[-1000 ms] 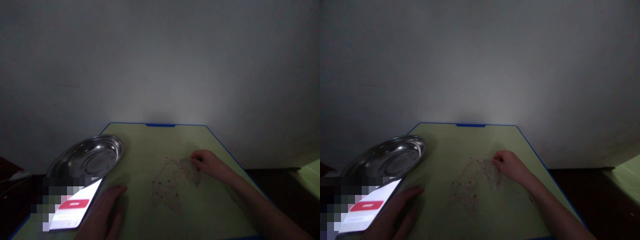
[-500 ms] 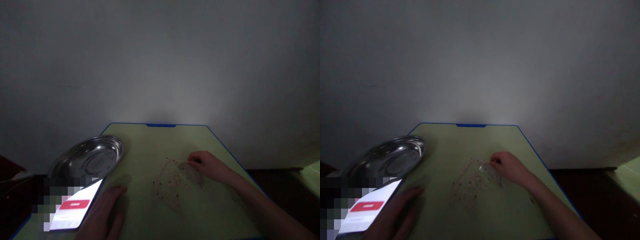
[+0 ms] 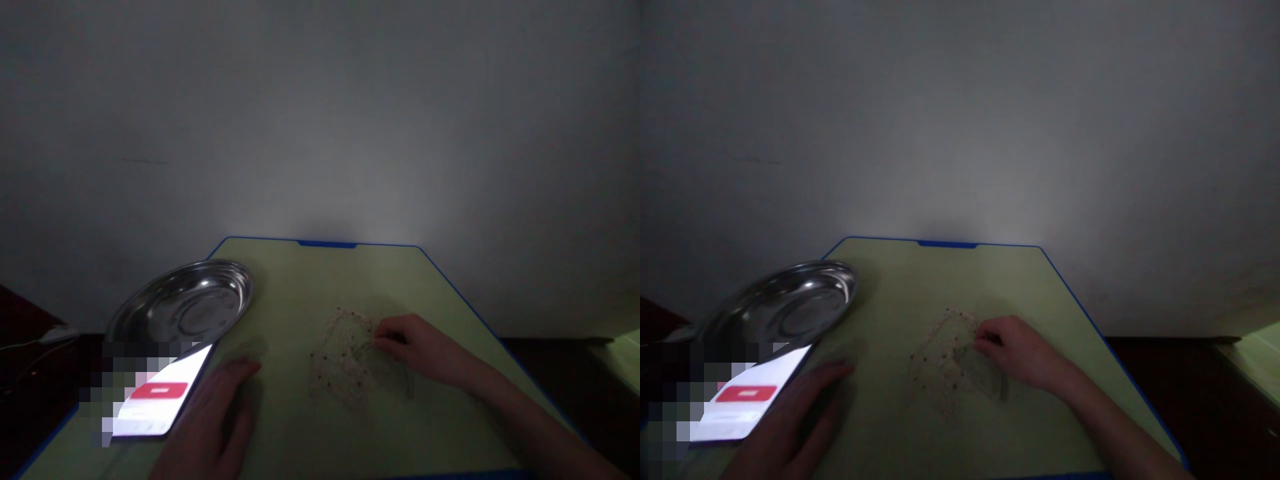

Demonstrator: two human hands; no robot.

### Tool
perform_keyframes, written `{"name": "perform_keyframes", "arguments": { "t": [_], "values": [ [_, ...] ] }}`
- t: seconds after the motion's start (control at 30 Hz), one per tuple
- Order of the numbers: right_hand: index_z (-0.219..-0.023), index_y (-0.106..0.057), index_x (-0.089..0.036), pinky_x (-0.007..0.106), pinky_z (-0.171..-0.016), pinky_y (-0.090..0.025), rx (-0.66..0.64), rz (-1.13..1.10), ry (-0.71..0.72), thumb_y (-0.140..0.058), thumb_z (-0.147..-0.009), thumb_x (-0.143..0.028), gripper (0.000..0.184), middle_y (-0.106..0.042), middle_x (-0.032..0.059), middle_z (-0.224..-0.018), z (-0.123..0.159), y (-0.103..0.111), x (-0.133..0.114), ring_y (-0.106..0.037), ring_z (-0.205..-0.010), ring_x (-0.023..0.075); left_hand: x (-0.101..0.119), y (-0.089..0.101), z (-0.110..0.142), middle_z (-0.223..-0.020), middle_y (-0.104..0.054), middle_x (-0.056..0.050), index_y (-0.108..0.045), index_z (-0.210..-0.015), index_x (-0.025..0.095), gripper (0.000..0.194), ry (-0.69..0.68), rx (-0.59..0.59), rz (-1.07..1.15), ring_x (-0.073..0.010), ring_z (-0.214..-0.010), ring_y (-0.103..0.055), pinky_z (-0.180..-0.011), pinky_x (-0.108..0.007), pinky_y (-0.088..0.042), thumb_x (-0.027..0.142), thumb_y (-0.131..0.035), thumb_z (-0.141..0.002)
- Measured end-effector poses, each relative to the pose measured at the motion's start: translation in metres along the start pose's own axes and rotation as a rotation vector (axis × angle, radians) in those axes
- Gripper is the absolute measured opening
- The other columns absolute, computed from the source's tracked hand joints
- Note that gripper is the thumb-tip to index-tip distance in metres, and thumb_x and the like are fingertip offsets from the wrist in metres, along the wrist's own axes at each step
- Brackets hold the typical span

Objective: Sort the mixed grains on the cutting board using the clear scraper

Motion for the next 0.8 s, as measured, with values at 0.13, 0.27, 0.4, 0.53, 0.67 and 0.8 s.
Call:
{"name": "perform_keyframes", "arguments": {
  "t": [0.13, 0.27, 0.4, 0.53, 0.67, 0.8],
  "values": [
    [-0.075, -0.068, -0.018, 0.026, -0.059, -0.038, 0.002, -0.016, 0.004, -0.051, -0.091, -0.019, 0.024, -0.064, 0.0005, -0.070, 0.005, 0.003, -0.002, -0.055, -0.065, 0.0153, 0.000, 0.000, 0.001, -0.113, -0.073, -0.005, -0.057, -0.118, 0.030, 0.029, 0.007, -0.012, 0.002, -0.0265, -0.099, -0.073, -0.079, -0.042, -0.063, 0.037, -0.047, -0.092],
    [-0.077, -0.067, -0.017, 0.027, -0.059, -0.038, 0.028, 0.004, -0.021, -0.049, -0.092, -0.019, 0.024, -0.064, 0.0016, -0.071, 0.010, 0.009, 0.002, -0.055, -0.065, 0.0160, 0.001, 0.001, 0.000, -0.111, -0.073, -0.006, -0.057, -0.117, 0.029, 0.028, 0.000, -0.005, 0.001, -0.0264, -0.097, -0.074, -0.079, -0.042, -0.062, 0.036, -0.046, -0.092],
    [-0.075, -0.067, -0.017, 0.027, -0.060, -0.038, -0.020, -0.009, -0.008, -0.051, -0.092, -0.020, 0.023, -0.065, 0.0012, -0.071, 0.015, -0.004, -0.004, -0.057, -0.066, 0.0157, 0.006, 0.002, -0.003, -0.112, -0.073, -0.007, -0.057, -0.117, 0.028, 0.028, -0.034, 0.012, -0.005, -0.0263, -0.098, -0.073, -0.079, -0.042, -0.062, 0.034, -0.046, -0.092],
    [-0.076, -0.068, -0.017, 0.026, -0.061, -0.038, 0.005, 0.004, 0.009, -0.052, -0.093, -0.021, 0.023, -0.065, 0.0014, -0.071, 0.020, -0.004, -0.015, -0.057, -0.066, 0.0154, 0.009, 0.004, -0.004, -0.110, -0.073, -0.007, -0.056, -0.117, 0.027, 0.027, -0.041, 0.027, -0.004, -0.0256, -0.096, -0.074, -0.077, -0.041, -0.063, 0.034, -0.045, -0.093],
    [-0.076, -0.067, -0.017, 0.026, -0.059, -0.037, 0.045, 0.027, -0.028, -0.052, -0.094, -0.021, 0.023, -0.065, 0.0014, -0.069, 0.028, -0.001, -0.024, -0.056, -0.064, 0.0149, 0.010, 0.006, -0.005, -0.107, -0.074, -0.007, -0.058, -0.113, 0.027, 0.026, -0.023, 0.034, 0.015, -0.0263, -0.093, -0.074, -0.075, -0.042, -0.063, 0.035, -0.044, -0.092],
    [-0.079, -0.070, -0.018, 0.026, -0.061, -0.038, 0.009, -0.017, -0.036, -0.056, -0.091, -0.019, 0.019, -0.069, 0.0013, -0.072, 0.034, -0.021, -0.039, -0.061, -0.067, 0.0154, 0.010, 0.006, -0.005, -0.108, -0.074, -0.007, -0.059, -0.113, 0.026, 0.027, -0.011, 0.020, 0.014, -0.0271, -0.095, -0.074, -0.077, -0.043, -0.063, 0.035, -0.045, -0.092]
  ]
}}
Point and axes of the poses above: each hand's wrist, its own z-axis away from the middle knuckle, its own y-axis out of the back of the hand, x = y × z, the point moved 9 cm from there along -z, towards the middle knuckle
